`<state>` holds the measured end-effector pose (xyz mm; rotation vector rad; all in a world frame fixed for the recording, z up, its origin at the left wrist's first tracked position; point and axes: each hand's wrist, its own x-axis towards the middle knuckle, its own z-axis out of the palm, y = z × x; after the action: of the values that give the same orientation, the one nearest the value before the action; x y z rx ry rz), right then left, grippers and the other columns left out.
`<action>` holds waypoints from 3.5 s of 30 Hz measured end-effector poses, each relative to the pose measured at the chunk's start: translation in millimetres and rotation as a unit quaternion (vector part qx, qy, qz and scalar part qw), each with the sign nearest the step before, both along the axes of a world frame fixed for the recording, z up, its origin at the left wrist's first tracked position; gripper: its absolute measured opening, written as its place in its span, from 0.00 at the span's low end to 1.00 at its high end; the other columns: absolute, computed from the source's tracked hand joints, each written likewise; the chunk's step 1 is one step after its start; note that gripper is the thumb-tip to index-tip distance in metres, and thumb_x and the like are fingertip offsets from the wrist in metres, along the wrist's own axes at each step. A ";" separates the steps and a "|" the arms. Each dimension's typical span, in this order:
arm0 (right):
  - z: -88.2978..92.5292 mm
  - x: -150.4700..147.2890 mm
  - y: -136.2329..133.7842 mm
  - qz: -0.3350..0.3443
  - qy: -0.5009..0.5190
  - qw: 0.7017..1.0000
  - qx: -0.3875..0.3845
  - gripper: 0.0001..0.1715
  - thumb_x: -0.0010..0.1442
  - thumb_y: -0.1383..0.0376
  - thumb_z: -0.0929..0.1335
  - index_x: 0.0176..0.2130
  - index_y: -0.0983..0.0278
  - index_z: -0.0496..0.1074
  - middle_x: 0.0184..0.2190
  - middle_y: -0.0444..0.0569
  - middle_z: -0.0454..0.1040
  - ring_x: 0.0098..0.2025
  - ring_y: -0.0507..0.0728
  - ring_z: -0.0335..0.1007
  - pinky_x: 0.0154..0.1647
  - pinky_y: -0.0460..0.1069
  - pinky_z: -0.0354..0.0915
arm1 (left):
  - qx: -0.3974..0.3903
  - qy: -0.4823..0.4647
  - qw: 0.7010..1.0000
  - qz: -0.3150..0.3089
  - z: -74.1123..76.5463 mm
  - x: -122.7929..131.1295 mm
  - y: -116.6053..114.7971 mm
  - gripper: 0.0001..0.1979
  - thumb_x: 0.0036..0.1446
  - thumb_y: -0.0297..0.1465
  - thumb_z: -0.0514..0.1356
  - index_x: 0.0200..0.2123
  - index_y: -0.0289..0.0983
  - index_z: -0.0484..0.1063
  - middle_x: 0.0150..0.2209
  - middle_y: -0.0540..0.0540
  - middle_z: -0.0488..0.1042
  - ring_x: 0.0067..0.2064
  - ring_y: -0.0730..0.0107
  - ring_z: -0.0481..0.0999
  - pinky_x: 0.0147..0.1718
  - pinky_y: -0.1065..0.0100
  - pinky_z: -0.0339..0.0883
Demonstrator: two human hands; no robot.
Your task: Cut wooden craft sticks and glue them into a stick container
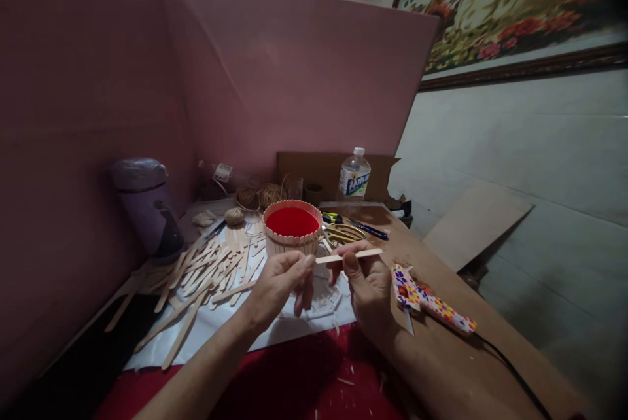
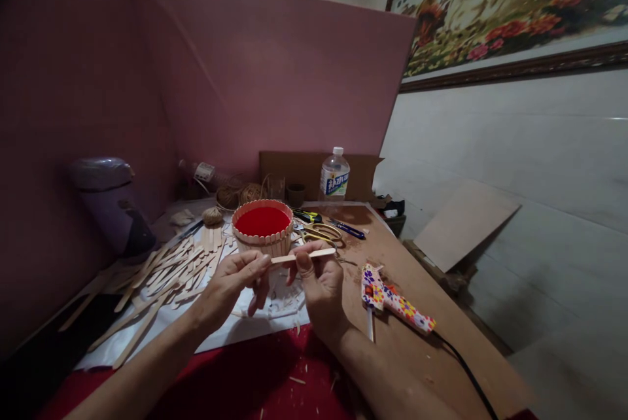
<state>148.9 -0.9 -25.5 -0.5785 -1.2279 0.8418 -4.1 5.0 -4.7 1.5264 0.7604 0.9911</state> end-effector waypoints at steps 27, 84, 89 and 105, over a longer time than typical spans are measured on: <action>2.2 3.8 20.2 0.083 0.057 0.988 -0.120 0.15 0.49 0.58 0.74 0.27 0.64 0.68 0.21 0.39 0.66 0.18 0.47 0.60 0.19 0.44 0.56 | -0.044 0.012 0.999 0.015 -0.9 1.6 -1.4 0.21 0.56 0.47 0.54 0.28 0.34 0.68 0.13 0.51 0.67 0.13 0.80 0.59 0.13 0.77 0.50; 5.8 -3.5 12.3 0.223 0.013 0.942 -0.250 0.14 0.50 0.59 0.72 0.25 0.68 0.70 0.21 0.41 0.67 0.19 0.46 0.58 0.19 0.43 0.60 | 0.221 0.238 0.926 0.191 -11.5 0.4 2.0 0.14 0.62 0.36 0.50 0.27 0.35 0.68 0.21 0.53 0.65 0.23 0.76 0.59 0.25 0.71 0.51; 7.9 -2.9 11.7 0.240 0.035 0.932 -0.268 0.13 0.47 0.61 0.73 0.29 0.68 0.72 0.25 0.43 0.69 0.23 0.46 0.60 0.23 0.43 0.63 | 0.196 0.184 0.945 0.184 -10.2 2.0 2.3 0.15 0.61 0.38 0.51 0.28 0.35 0.68 0.23 0.52 0.68 0.25 0.76 0.62 0.26 0.72 0.54; 0.2 0.5 6.6 -0.179 -0.313 0.929 0.080 0.07 0.60 0.70 0.63 0.32 0.64 0.69 0.30 0.47 0.72 0.34 0.53 0.68 0.36 0.47 0.61 | 0.005 0.022 0.992 0.126 -7.3 7.9 0.7 0.15 0.54 0.41 0.56 0.23 0.36 0.62 0.16 0.57 0.54 0.19 0.80 0.52 0.18 0.75 0.47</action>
<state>149.4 5.7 -25.2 -0.9470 -1.6788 0.2371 3.8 5.7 -11.9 1.4897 0.9988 1.1494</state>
